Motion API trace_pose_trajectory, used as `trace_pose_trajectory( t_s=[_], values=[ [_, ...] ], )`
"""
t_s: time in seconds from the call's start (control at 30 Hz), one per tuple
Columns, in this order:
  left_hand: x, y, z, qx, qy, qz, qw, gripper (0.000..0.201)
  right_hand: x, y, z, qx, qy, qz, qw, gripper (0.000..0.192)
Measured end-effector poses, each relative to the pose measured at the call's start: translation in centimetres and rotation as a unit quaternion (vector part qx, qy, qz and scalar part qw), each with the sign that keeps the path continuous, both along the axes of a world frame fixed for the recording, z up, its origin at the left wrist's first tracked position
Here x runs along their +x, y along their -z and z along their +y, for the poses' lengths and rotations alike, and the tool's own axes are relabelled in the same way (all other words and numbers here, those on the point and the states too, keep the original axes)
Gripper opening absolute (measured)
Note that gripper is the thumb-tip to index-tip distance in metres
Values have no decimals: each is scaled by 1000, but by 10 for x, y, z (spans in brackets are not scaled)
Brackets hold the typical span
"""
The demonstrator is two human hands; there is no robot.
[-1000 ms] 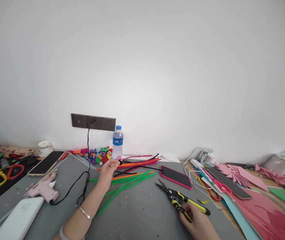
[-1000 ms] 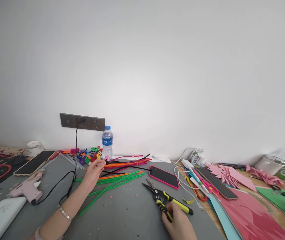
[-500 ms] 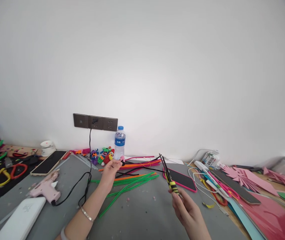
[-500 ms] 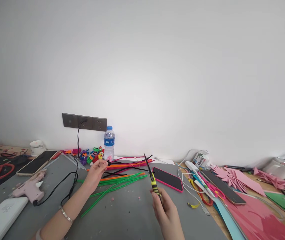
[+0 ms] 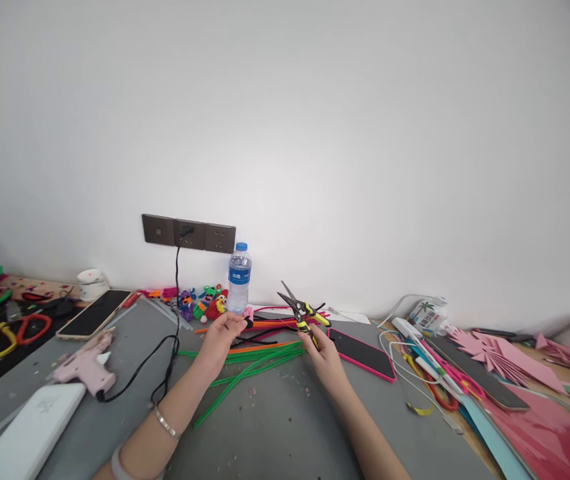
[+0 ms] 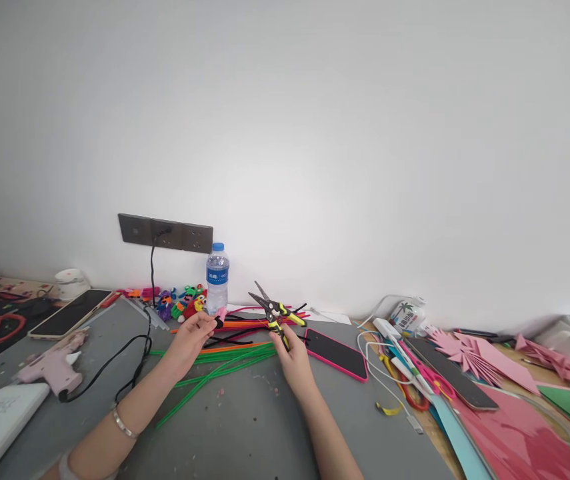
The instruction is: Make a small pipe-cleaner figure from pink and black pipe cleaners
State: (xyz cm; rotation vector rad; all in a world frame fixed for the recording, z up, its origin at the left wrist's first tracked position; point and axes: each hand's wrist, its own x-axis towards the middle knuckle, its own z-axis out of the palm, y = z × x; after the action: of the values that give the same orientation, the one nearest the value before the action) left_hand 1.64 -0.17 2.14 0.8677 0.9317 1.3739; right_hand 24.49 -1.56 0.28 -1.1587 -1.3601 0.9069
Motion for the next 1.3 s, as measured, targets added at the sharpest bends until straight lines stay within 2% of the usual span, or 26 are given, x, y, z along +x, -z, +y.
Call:
trace_pose_trajectory(
  t_s=[0.1, 0.2, 0.27, 0.37, 0.43, 0.57, 0.67, 0.77, 0.9, 1.0, 1.3],
  values=[
    [0, -3, -1, 9, -7, 13, 1000, 33, 1, -8, -10, -32, -43, 101, 993, 36],
    [-1, -3, -1, 13, -17, 13, 1000, 32, 0, -18, -17, -81, -80, 236, 965, 41],
    [-2, -3, 0, 12, -19, 12, 1000, 33, -2, -23, -20, -50, -46, 261, 963, 43],
    [-2, -2, 0, 11, -20, 12, 1000, 34, -5, -31, -25, 57, 21, 260, 964, 27],
    [-2, -1, 1, 14, -20, 16, 1000, 33, -7, -36, -29, 73, -7, 278, 958, 20],
    [-3, 2, 1, 18, -18, 37, 999, 32, -11, -40, -37, 8, -97, 325, 941, 21],
    [-4, 6, 1, 26, -25, 70, 997, 30, -15, -35, -39, -47, -150, 305, 939, 30],
    [-4, 7, 0, 46, -20, 97, 994, 27, -20, -25, -38, -97, -189, 244, 946, 43],
    [-2, 5, -1, 60, 0, 105, 993, 24, -26, -13, -39, -124, -152, 104, 975, 45],
    [-2, 3, -1, 68, 3, 116, 991, 25, -31, -7, -41, -139, -147, 34, 979, 44],
    [1, 0, -3, 79, -8, 134, 988, 20, -37, -2, -40, -146, -145, -5, 979, 47]
  ],
)
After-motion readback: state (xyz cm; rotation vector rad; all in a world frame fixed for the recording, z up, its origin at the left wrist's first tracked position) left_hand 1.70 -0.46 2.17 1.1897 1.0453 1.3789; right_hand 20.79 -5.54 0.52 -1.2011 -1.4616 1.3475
